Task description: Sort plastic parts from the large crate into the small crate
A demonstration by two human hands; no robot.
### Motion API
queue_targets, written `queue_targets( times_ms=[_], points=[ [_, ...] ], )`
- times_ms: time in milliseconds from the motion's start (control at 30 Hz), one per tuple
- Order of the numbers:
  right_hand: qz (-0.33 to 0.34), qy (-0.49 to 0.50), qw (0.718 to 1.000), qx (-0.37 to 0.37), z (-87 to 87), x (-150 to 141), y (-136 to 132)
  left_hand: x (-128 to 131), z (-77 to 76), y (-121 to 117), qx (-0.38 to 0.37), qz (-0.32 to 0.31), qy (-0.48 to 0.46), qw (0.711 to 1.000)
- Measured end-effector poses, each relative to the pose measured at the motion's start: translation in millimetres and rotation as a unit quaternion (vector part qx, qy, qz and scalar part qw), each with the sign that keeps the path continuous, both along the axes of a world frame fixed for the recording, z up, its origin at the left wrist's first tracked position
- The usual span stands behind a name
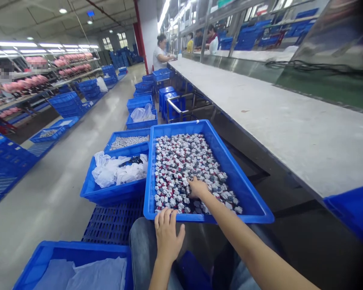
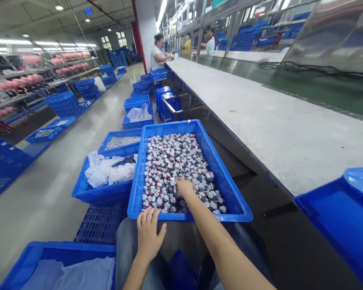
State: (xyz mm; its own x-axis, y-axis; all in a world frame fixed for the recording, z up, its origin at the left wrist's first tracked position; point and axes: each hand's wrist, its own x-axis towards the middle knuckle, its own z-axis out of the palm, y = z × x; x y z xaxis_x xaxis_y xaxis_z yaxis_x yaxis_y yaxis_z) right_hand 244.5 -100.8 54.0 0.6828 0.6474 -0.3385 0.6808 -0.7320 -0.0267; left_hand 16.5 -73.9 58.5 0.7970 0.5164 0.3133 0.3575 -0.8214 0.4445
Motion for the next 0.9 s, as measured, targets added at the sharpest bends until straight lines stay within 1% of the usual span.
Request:
queue_targets(
  times_ms=[100, 167, 200, 233, 267, 333, 367, 433, 467, 533, 600, 667, 733, 767, 833, 900],
  points=[
    [0.006, -0.018, 0.999, 0.036, 5.7, -5, -8, 0, 4.5, -3, -0.030, 0.006, -0.029, 0.999],
    [0.012, -0.020, 0.998, 0.066, 8.1, -2, -15, 0, 8.4, -3, -0.084, 0.005, -0.054, 0.995],
    [0.012, -0.017, 0.996, 0.082, 9.5, 1, -17, 1, 10.7, -2, -0.139, 0.003, -0.073, 0.988],
    [0.011, -0.011, 0.995, 0.101, 11.4, 4, -20, 1, 13.4, -1, -0.210, 0.004, -0.097, 0.973],
    [0.008, -0.004, 0.992, 0.123, 14.1, 7, -22, 2, 16.3, 0, -0.284, 0.009, -0.122, 0.951],
    [0.002, 0.013, 0.984, 0.177, 22.8, 13, -26, 8, 22.7, 3, -0.410, 0.028, -0.163, 0.897],
    [0.001, 0.021, 0.978, 0.209, 29.2, 13, -28, 12, 26.3, 5, -0.454, 0.039, -0.176, 0.873],
    [0.008, 0.034, 0.961, 0.274, 46.5, 10, -32, 25, 35.1, 7, -0.518, 0.052, -0.192, 0.832],
    [0.017, 0.038, 0.951, 0.306, 57.0, 4, -35, 32, 40.6, 7, -0.559, 0.053, -0.199, 0.803],
    [0.046, 0.047, 0.930, 0.361, 79.6, -14, -41, 48, 54.0, 6, -0.648, 0.044, -0.207, 0.732],
    [0.086, 0.060, 0.910, 0.401, 101.1, -39, -48, 62, 69.2, 2, -0.725, 0.019, -0.211, 0.655],
    [0.128, 0.080, 0.894, 0.423, 118.1, -66, -54, 71, 83.2, -4, -0.775, -0.008, -0.229, 0.589],
    [0.159, 0.075, 0.887, 0.428, 128.6, -89, -58, 74, 94.1, -11, -0.801, -0.026, -0.258, 0.540],
    [0.167, 0.059, 0.887, 0.427, 131.3, -98, -59, 72, 98.1, -15, -0.813, -0.034, -0.276, 0.511],
    [0.174, 0.013, 0.887, 0.428, 132.2, -112, -60, 67, 103.9, -20, -0.840, -0.052, -0.309, 0.443],
    [0.178, -0.010, 0.874, 0.452, 129.0, -122, -59, 60, 107.9, -24, -0.863, -0.060, -0.329, 0.379]
  ],
)
